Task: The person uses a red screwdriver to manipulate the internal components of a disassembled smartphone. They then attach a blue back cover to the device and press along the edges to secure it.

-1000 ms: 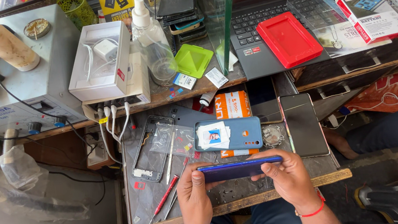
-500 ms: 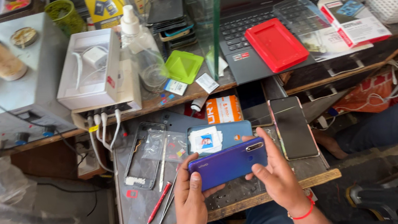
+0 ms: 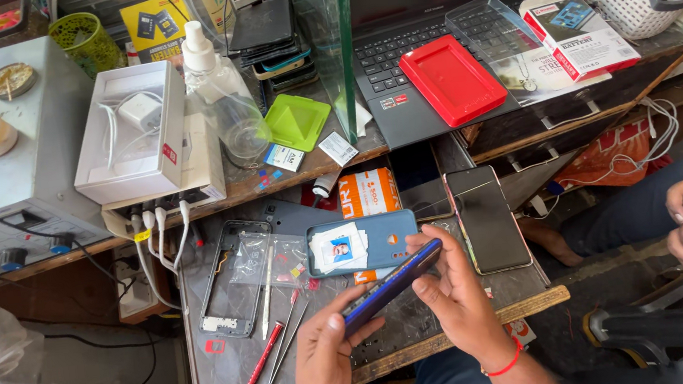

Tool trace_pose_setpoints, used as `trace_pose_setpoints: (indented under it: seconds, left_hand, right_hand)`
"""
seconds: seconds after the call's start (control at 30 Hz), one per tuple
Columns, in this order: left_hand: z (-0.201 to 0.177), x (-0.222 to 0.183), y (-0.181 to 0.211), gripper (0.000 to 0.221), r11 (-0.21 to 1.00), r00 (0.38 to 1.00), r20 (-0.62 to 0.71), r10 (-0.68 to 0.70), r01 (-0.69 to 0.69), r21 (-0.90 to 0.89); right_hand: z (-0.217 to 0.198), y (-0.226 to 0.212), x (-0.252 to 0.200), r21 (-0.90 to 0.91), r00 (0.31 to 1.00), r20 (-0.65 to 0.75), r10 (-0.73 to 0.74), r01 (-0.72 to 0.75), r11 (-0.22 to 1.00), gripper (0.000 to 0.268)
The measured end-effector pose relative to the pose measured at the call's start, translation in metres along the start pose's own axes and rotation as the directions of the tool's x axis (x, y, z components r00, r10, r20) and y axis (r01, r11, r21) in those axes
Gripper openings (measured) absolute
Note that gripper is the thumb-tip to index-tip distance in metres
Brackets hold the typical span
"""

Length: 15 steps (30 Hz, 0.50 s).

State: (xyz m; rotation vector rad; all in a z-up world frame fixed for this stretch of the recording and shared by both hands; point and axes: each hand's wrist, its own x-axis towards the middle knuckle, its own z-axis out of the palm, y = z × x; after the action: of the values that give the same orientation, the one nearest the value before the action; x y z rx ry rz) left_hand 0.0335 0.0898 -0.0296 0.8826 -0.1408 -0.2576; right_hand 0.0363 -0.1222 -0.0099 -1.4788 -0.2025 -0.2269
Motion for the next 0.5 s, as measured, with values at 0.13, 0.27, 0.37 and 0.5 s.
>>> trace_pose_setpoints:
  seconds: [0.13,0.27,0.37,0.5]
  left_hand:
    - [0.0,-0.003,0.0,0.057,0.997,0.996,0.085,0.018,-0.025,0.078]
    - [0.002,-0.002,0.002,0.061,0.961,0.984,0.154,0.092,-0.128,0.244]
    - [0.005,-0.001,0.008,0.061,0.814,0.936,0.255,0.244,-0.34,0.471]
    - [0.014,-0.005,0.013,0.054,0.65,0.863,0.345,0.368,-0.504,0.568]
  right_hand:
    - [0.001,-0.001,-0.002,-0.005,0.998,0.002,-0.069,0.069,0.998,0.069]
    - [0.018,-0.006,-0.002,0.093,0.994,-0.092,-0.058,0.066,0.993,0.089]
    - [0.043,-0.011,-0.008,0.228,0.987,-0.148,-0.069,0.102,0.968,0.107]
    - [0.064,-0.014,-0.018,0.461,0.997,-0.078,-0.02,0.053,0.886,0.1]
